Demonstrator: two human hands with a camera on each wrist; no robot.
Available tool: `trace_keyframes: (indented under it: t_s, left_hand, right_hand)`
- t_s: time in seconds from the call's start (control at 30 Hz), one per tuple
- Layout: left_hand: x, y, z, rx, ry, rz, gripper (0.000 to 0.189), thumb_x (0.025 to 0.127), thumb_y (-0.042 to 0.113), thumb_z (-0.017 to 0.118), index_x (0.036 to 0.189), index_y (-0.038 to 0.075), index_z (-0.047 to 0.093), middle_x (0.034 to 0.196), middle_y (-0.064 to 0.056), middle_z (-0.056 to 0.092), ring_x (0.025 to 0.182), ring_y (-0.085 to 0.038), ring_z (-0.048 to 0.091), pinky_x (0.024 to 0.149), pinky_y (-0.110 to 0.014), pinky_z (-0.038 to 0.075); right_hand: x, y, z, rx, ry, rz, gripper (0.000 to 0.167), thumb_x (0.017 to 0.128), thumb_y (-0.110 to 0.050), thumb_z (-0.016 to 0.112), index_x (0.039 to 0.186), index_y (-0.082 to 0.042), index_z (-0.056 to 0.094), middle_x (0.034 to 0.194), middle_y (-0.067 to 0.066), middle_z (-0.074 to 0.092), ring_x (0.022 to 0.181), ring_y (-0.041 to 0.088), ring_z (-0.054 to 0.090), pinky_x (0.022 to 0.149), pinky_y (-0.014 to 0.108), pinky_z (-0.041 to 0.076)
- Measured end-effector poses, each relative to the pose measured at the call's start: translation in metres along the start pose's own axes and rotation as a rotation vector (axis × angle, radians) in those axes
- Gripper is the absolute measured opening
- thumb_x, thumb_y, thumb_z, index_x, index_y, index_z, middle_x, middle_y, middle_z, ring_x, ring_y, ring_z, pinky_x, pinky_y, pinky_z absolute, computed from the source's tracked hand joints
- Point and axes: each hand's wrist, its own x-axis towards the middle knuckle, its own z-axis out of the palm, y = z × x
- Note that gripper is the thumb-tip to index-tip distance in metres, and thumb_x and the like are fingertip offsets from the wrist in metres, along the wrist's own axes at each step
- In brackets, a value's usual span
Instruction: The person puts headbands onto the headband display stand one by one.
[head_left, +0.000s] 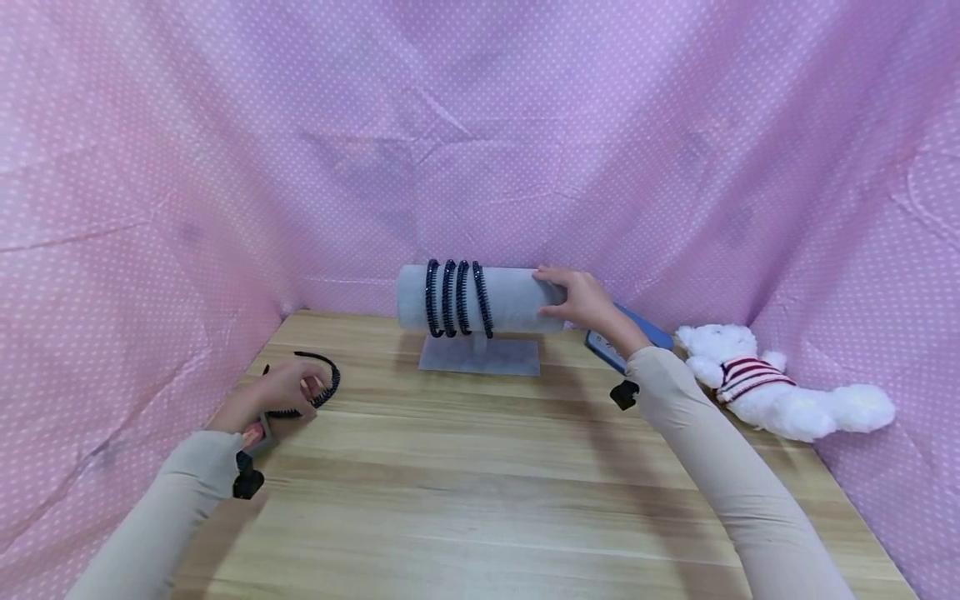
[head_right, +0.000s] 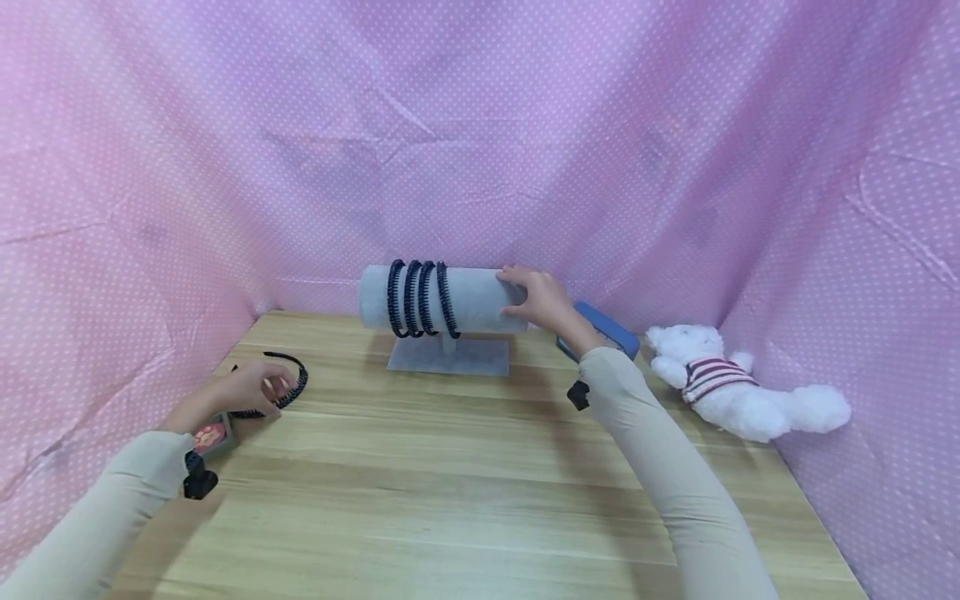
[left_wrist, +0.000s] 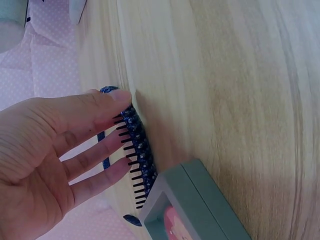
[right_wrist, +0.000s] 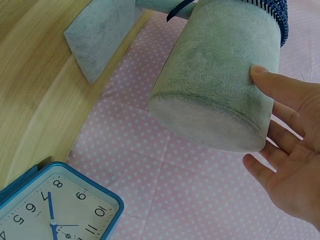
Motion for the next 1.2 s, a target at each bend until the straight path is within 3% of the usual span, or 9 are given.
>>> trace_keyframes:
  t_s: [0.27, 0.53, 0.77, 1.03, 1.2]
  left_hand:
    - [-0.002, 0.004, 0.001, 0.062, -0.011, -0.024, 0.056, 0.063, -0.009, 0.084, 0.115, -0.002, 0.064, 0.086, -0.010, 0.069, 0.079, -0.018, 0.066, 0.066, -0.027, 0.055]
    - [-0.005, -0.006, 0.001, -0.014, 0.000, -0.052, 0.046, 0.059, -0.017, 0.078, 0.098, 0.001, 0.060, 0.081, -0.011, 0.065, 0.072, -0.016, 0.059, 0.058, -0.025, 0.052]
    - [-0.004, -0.009, 0.002, 0.000, 0.007, -0.055, 0.041, 0.064, -0.014, 0.078, 0.100, 0.003, 0.066, 0.082, -0.008, 0.067, 0.076, -0.017, 0.062, 0.061, -0.027, 0.052]
    - [0.002, -0.005, 0.002, -0.018, 0.084, -0.030, 0.038, 0.070, -0.012, 0.077, 0.106, -0.002, 0.069, 0.089, -0.011, 0.070, 0.084, -0.022, 0.065, 0.068, -0.027, 0.056]
    - [0.006, 0.003, 0.001, 0.002, 0.143, -0.011, 0.041, 0.077, 0.000, 0.081, 0.115, -0.003, 0.069, 0.091, -0.012, 0.071, 0.083, -0.020, 0.065, 0.071, -0.026, 0.056]
  right_hand:
    - [0.000, 0.000, 0.000, 0.013, 0.000, 0.011, 0.069, 0.086, -0.016, 0.083, 0.148, -0.009, 0.053, 0.158, 0.013, 0.045, 0.148, 0.034, 0.041, 0.123, 0.053, 0.034]
    - [0.000, 0.001, 0.001, 0.005, 0.002, 0.016, 0.069, 0.086, -0.016, 0.083, 0.148, -0.010, 0.054, 0.157, 0.013, 0.046, 0.148, 0.035, 0.041, 0.123, 0.053, 0.035]
    - [0.001, 0.001, 0.001, -0.002, 0.000, 0.016, 0.069, 0.086, -0.017, 0.083, 0.148, -0.010, 0.053, 0.158, 0.013, 0.045, 0.147, 0.035, 0.041, 0.122, 0.054, 0.036]
    - [0.001, 0.000, 0.000, -0.005, 0.000, 0.014, 0.069, 0.086, -0.017, 0.083, 0.149, -0.010, 0.053, 0.158, 0.013, 0.046, 0.148, 0.035, 0.041, 0.123, 0.054, 0.035]
    - [0.000, 0.000, 0.000, -0.011, -0.001, 0.016, 0.069, 0.087, -0.017, 0.082, 0.149, -0.010, 0.053, 0.157, 0.013, 0.046, 0.147, 0.035, 0.041, 0.122, 0.054, 0.036]
